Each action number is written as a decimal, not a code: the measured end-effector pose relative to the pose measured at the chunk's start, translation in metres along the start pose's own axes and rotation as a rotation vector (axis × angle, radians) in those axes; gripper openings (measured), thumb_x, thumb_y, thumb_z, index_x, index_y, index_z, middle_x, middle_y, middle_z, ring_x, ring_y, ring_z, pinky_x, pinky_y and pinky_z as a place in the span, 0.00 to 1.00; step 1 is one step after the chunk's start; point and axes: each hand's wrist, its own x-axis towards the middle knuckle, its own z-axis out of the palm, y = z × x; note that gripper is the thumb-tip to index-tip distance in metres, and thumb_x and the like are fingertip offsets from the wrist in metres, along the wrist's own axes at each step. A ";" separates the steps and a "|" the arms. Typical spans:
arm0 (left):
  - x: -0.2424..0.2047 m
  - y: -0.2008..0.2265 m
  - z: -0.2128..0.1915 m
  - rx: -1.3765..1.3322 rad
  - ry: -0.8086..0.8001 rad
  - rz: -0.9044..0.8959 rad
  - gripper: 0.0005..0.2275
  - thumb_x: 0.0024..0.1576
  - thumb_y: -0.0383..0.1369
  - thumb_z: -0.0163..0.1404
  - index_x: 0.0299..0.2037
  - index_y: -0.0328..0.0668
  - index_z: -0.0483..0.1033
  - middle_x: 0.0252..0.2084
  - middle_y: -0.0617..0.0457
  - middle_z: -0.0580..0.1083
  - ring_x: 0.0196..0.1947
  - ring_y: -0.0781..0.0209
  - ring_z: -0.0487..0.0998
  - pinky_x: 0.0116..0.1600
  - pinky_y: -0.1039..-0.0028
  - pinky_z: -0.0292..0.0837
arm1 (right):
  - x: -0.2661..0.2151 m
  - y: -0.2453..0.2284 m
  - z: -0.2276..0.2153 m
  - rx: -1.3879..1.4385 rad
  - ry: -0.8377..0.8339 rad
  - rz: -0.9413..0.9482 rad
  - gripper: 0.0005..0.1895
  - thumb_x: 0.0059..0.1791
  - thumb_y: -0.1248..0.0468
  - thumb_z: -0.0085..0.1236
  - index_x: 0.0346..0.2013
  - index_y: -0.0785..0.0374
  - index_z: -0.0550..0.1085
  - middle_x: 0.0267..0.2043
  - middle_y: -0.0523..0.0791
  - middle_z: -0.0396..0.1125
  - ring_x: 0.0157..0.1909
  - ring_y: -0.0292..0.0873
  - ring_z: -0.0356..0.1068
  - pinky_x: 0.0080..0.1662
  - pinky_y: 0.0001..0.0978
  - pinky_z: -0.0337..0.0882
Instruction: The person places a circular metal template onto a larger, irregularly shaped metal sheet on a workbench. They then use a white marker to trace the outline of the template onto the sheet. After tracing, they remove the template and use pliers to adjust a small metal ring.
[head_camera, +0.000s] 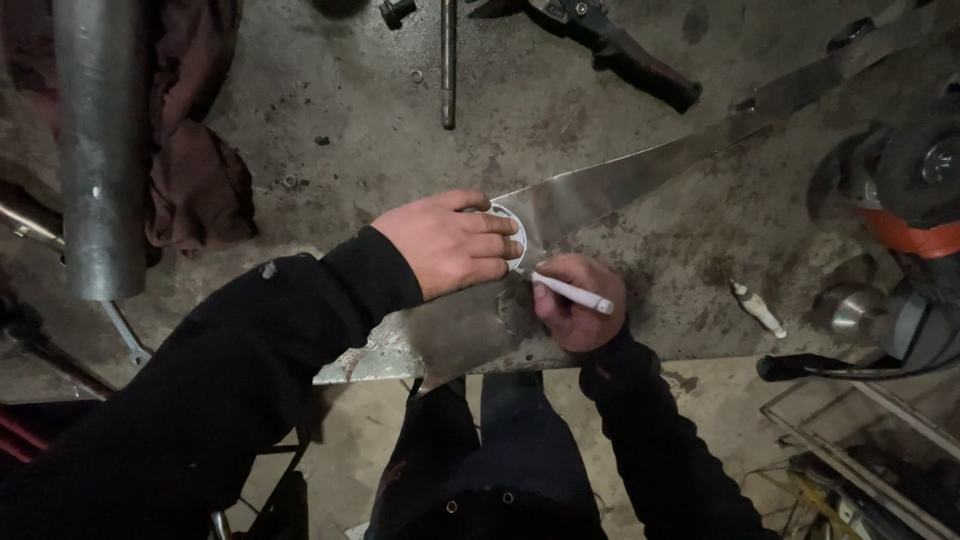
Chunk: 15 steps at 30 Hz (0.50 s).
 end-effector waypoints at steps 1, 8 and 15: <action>0.000 0.000 0.000 0.015 -0.007 -0.003 0.08 0.54 0.33 0.50 0.42 0.48 0.78 0.55 0.60 0.77 0.63 0.60 0.72 0.66 0.61 0.66 | 0.002 -0.001 -0.001 0.014 -0.032 0.002 0.08 0.49 0.69 0.62 0.42 0.64 0.74 0.39 0.50 0.72 0.39 0.52 0.76 0.42 0.39 0.75; 0.000 0.000 0.000 0.020 -0.009 -0.003 0.08 0.55 0.33 0.49 0.43 0.48 0.79 0.56 0.61 0.76 0.64 0.60 0.72 0.66 0.62 0.66 | 0.001 -0.001 0.001 0.028 0.024 -0.057 0.09 0.49 0.71 0.61 0.44 0.65 0.72 0.40 0.50 0.72 0.40 0.53 0.76 0.43 0.40 0.76; -0.002 0.000 0.002 -0.001 -0.013 -0.012 0.08 0.55 0.32 0.49 0.43 0.49 0.79 0.56 0.61 0.76 0.64 0.60 0.71 0.67 0.61 0.66 | -0.002 0.001 0.004 0.002 0.004 -0.043 0.09 0.49 0.72 0.62 0.43 0.65 0.73 0.38 0.50 0.72 0.39 0.52 0.76 0.41 0.39 0.75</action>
